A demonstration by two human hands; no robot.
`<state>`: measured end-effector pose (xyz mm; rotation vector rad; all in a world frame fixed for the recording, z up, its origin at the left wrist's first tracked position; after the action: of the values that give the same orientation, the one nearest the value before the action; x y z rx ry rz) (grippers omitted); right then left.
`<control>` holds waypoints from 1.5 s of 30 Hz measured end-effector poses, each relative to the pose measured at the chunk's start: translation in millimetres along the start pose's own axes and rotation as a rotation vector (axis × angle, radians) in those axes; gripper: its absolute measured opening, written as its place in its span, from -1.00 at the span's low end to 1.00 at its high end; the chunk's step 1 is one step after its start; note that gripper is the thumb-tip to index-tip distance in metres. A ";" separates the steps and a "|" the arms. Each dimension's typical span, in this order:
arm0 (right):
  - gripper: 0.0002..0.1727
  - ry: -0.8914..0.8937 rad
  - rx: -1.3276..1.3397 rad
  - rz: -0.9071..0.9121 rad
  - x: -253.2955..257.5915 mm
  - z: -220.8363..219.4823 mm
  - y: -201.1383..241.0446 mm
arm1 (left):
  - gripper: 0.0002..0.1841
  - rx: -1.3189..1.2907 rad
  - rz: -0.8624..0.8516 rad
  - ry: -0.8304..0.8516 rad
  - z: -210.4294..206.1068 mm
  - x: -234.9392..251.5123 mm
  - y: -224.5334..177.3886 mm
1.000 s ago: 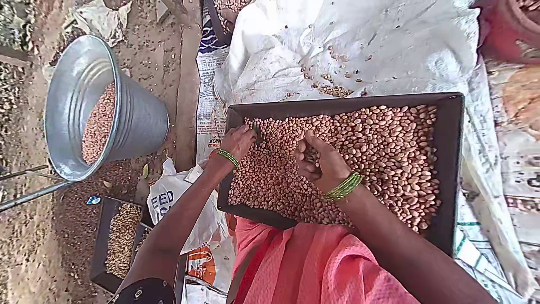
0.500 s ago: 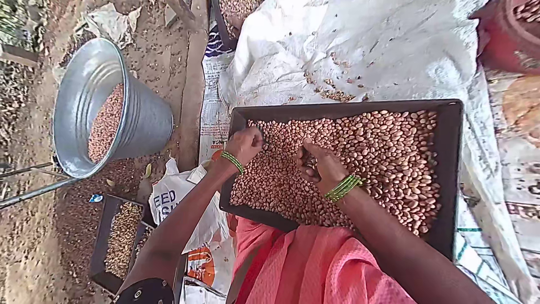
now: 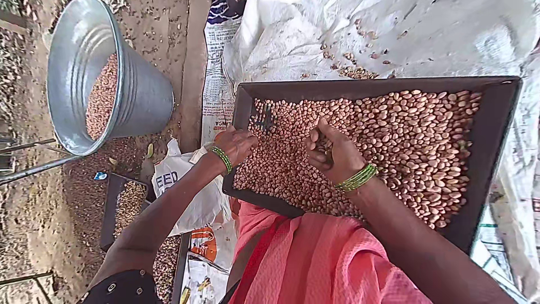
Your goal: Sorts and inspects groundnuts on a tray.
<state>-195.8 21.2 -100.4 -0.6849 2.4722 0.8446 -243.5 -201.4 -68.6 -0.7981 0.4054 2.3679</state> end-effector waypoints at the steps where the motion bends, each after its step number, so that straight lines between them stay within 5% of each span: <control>1: -0.42 -0.018 -0.003 -0.003 -0.2 -0.2 0.0 | -0.75 0.010 0.005 -0.027 -3.6 -0.5 -1.1; 7: -0.43 -0.032 -0.079 -0.006 -0.5 -1.2 -3.6 | -0.79 0.095 -0.002 -0.227 -13.6 -7.6 -2.4; 17: -0.45 -0.036 -0.130 -0.057 -2.2 -3.5 -11.0 | -0.59 0.096 0.063 -0.091 -5.7 -1.9 -10.2; 22: -0.47 -0.079 -0.162 -0.065 -4.0 -4.8 -11.1 | -0.64 -0.031 0.069 -0.029 -0.1 0.5 -5.0; 27: -0.32 -0.061 -0.263 -0.152 -4.3 -5.5 -26.5 | -0.64 -0.487 -0.134 -0.385 42.3 -21.7 -13.5; 30: -0.29 0.068 -0.163 -0.110 -5.1 -8.6 -25.3 | -0.63 -0.346 -0.045 -0.483 44.5 -24.4 4.9; 35: -0.42 0.021 -0.061 -0.027 -5.4 -8.4 -4.6 | -0.70 -0.036 0.051 -0.024 22.2 -18.1 11.3; 41: -0.43 0.015 -0.046 -0.008 -3.0 -4.3 -3.8 | -0.70 -0.090 -0.099 -0.054 5.2 -2.1 -17.8; 45: -0.42 0.018 -0.066 -0.006 -3.5 -4.7 -2.1 | -0.62 -0.109 -0.003 -0.143 -1.3 6.7 -21.4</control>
<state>-193.0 17.7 -96.0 -0.7249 2.4666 0.9254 -233.7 -182.5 -75.8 -0.6719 0.2180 2.4422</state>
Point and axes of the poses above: each hand's wrist, its own x-axis towards the middle knuckle, its own z-axis out of the back of the hand, y = z × x, the point moved 4 cm from there along x, towards the middle knuckle, and after that the axes turned 12 degrees about x, right-handed, at the moved point
